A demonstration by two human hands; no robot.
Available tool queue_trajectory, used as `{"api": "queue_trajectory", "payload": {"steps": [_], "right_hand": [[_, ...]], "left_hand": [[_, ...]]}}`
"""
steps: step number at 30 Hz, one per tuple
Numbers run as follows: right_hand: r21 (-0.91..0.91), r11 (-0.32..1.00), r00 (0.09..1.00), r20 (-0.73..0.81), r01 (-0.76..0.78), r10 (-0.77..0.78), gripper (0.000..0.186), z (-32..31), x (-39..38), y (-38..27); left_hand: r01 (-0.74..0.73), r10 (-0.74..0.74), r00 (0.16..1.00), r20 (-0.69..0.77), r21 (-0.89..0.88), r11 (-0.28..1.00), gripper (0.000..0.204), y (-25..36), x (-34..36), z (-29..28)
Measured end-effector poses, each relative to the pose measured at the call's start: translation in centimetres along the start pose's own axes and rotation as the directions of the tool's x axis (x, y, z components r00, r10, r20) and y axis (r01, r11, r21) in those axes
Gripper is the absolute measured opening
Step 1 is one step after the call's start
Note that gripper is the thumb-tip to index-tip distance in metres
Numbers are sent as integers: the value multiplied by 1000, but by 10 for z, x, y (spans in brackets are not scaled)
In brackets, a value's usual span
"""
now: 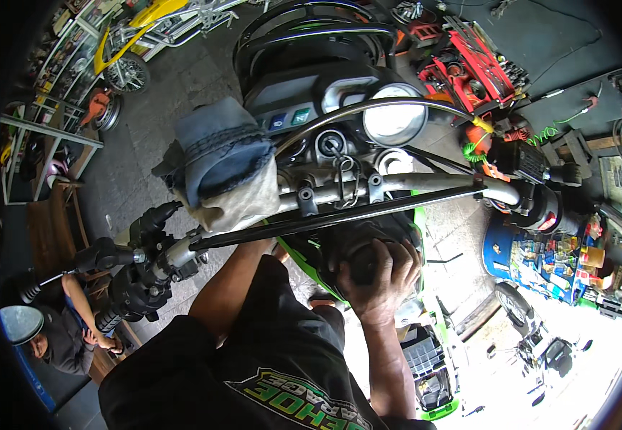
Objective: Removing and adjusting body panels and wiring on a motorcycle.
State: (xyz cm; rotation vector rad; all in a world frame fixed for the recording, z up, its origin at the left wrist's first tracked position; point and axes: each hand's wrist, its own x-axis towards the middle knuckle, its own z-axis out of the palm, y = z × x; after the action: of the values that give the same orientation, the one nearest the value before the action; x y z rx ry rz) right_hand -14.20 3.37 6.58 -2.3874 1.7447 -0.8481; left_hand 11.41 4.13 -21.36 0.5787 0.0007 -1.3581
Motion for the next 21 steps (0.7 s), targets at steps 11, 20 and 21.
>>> {"api": "queue_trajectory", "payload": {"steps": [11, 20, 21], "right_hand": [[0, 1000, 1000, 15, -14, 14, 55, -6, 7, -4], [128, 980, 849, 491, 152, -196, 34, 16, 89, 31], [98, 978, 853, 479, 185, -209, 33, 25, 94, 37]], "left_hand": [[-337, 163, 935, 316, 933, 123, 23, 38, -100, 153], [-424, -313, 901, 300, 764, -486, 59, 19, -76, 217], [-489, -282, 872, 399, 724, -487, 67, 20, -75, 216]]}}
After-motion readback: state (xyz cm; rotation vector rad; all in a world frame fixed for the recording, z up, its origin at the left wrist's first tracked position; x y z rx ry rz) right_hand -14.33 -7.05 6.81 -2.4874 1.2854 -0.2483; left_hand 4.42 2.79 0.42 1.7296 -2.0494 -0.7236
